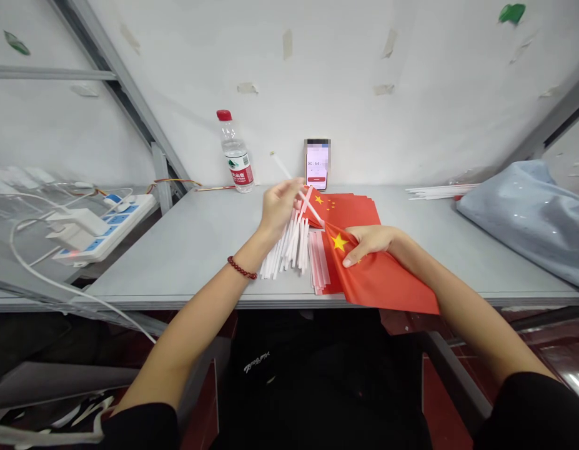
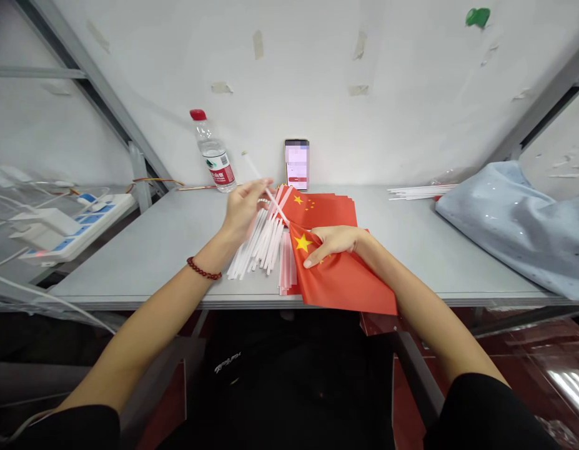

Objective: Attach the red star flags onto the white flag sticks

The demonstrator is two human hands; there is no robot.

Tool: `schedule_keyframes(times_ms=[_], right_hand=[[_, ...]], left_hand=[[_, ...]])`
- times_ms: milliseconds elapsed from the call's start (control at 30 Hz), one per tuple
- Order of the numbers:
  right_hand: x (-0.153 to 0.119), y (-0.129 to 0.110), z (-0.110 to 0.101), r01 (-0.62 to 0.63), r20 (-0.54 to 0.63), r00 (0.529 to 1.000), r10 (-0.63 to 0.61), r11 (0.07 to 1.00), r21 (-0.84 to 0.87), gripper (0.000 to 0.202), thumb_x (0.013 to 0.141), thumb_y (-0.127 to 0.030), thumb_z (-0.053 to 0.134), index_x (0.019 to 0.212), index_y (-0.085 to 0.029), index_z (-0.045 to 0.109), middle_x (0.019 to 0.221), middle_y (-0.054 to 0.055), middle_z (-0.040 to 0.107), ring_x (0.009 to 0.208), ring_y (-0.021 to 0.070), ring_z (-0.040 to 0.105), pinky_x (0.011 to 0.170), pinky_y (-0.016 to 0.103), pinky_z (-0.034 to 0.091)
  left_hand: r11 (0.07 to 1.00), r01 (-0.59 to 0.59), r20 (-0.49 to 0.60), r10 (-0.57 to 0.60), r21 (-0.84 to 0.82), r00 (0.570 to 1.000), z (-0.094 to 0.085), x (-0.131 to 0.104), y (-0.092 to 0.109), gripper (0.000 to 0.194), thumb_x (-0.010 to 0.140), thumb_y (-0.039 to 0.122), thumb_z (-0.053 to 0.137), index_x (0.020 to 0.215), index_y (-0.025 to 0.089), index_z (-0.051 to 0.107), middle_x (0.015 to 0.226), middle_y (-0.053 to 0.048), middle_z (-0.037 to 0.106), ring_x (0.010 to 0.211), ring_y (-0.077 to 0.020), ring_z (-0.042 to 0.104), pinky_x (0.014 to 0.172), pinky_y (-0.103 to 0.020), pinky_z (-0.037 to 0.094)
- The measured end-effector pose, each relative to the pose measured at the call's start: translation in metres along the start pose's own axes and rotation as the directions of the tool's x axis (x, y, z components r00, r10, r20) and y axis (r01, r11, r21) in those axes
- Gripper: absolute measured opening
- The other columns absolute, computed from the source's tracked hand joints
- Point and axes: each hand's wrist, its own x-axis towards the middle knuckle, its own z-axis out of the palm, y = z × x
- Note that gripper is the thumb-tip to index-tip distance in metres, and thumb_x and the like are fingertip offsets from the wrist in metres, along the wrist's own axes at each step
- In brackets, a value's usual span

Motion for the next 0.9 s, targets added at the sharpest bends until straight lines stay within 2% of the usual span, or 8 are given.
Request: schedule_keyframes(times_ms=[33,100,333,433,567,600,767,900], right_hand=[[-0.002,-0.001,-0.001,-0.021,0.016,1.000,0.020,1.000,0.017,0.029,0.066,-0.037,0.081,0.079,-0.018,0.064,0.072,-0.002,0.065,0.061,0.0126,0.060,0.056,0.025,0.050],[-0.006,-0.003,-0.003,-0.050,0.010,0.999,0.050,0.999,0.010,0.030,0.064,-0.037,0.081,0.080,-0.017,0.066,0.077,0.001,0.068,0.065,0.0158,0.064,0.058,0.027,0.052],[-0.003,-0.002,-0.006,-0.006,0.123,0.992,0.022,0.991,-0.131,0.032,0.066,-0.034,0.081,0.090,-0.017,0.067,0.087,0.001,0.069,0.080,0.0166,0.065,0.071,0.028,0.054],[-0.003,0.003,-0.012,-0.009,0.212,0.977,0.037,0.991,-0.134,0.041,0.065,-0.034,0.083,0.097,-0.015,0.066,0.094,0.003,0.068,0.084,0.0168,0.065,0.073,0.028,0.054],[-0.007,0.005,-0.019,0.052,0.225,0.974,-0.015,0.985,-0.162,0.033,0.064,-0.038,0.082,0.074,-0.013,0.064,0.066,-0.002,0.061,0.062,0.0100,0.056,0.058,0.022,0.047],[-0.008,0.005,-0.019,0.074,0.194,0.980,-0.043,0.986,-0.152,0.033,0.066,-0.040,0.081,0.071,-0.013,0.063,0.062,-0.003,0.058,0.059,0.0090,0.054,0.056,0.021,0.045],[-0.010,0.002,-0.018,0.097,-0.068,0.993,-0.099,0.995,-0.037,0.029,0.070,-0.040,0.077,0.073,-0.016,0.062,0.071,-0.001,0.060,0.064,0.0106,0.055,0.059,0.024,0.045],[-0.008,0.005,-0.020,0.083,-0.137,0.987,-0.089,0.995,-0.050,0.030,0.071,-0.042,0.077,0.074,-0.016,0.061,0.071,-0.002,0.058,0.064,0.0100,0.054,0.059,0.024,0.044]], left_hand=[[1.000,-0.016,-0.161,0.019,0.021,0.987,-0.003,0.005,-0.002,0.013,0.081,0.027,0.064,0.081,0.015,0.069,0.074,-0.005,0.068,0.062,-0.0085,0.058,0.049,-0.018,0.042],[0.998,-0.041,-0.296,0.054,0.047,0.954,-0.011,0.013,-0.005,0.006,0.077,0.014,0.061,0.078,0.015,0.067,0.066,-0.002,0.066,0.056,-0.0078,0.056,0.046,-0.018,0.040],[0.992,-0.123,-0.391,0.114,0.003,0.913,-0.027,0.027,0.003,0.011,0.078,0.008,0.056,0.083,0.013,0.064,0.064,0.000,0.066,0.051,-0.0064,0.054,0.049,-0.019,0.044],[0.981,-0.196,-0.540,0.158,-0.013,0.827,-0.044,0.035,0.013,0.011,0.083,0.008,0.052,0.087,0.014,0.062,0.063,0.003,0.062,0.050,-0.0051,0.051,0.049,-0.018,0.042],[0.981,-0.181,-0.734,0.074,-0.067,0.675,-0.074,0.047,0.025,0.018,0.089,0.006,0.041,0.090,0.014,0.057,0.063,0.006,0.052,0.050,-0.0020,0.044,0.047,-0.016,0.036],[0.988,-0.147,-0.733,0.063,-0.051,0.677,-0.078,0.048,0.027,0.019,0.087,0.005,0.040,0.089,0.014,0.057,0.064,0.006,0.049,0.049,-0.0019,0.041,0.045,-0.016,0.033],[0.987,0.113,-0.431,-0.053,0.114,0.901,-0.070,0.044,0.013,0.022,0.066,0.003,0.059,0.085,0.008,0.067,0.059,0.001,0.057,0.046,-0.0068,0.045,0.039,-0.019,0.029],[0.744,0.210,-0.124,-0.170,0.634,0.978,-0.058,0.038,-0.012,0.048,0.072,0.015,0.059,0.119,0.006,0.063,0.075,-0.006,0.070,0.049,-0.0110,0.054,0.044,-0.021,0.038]])
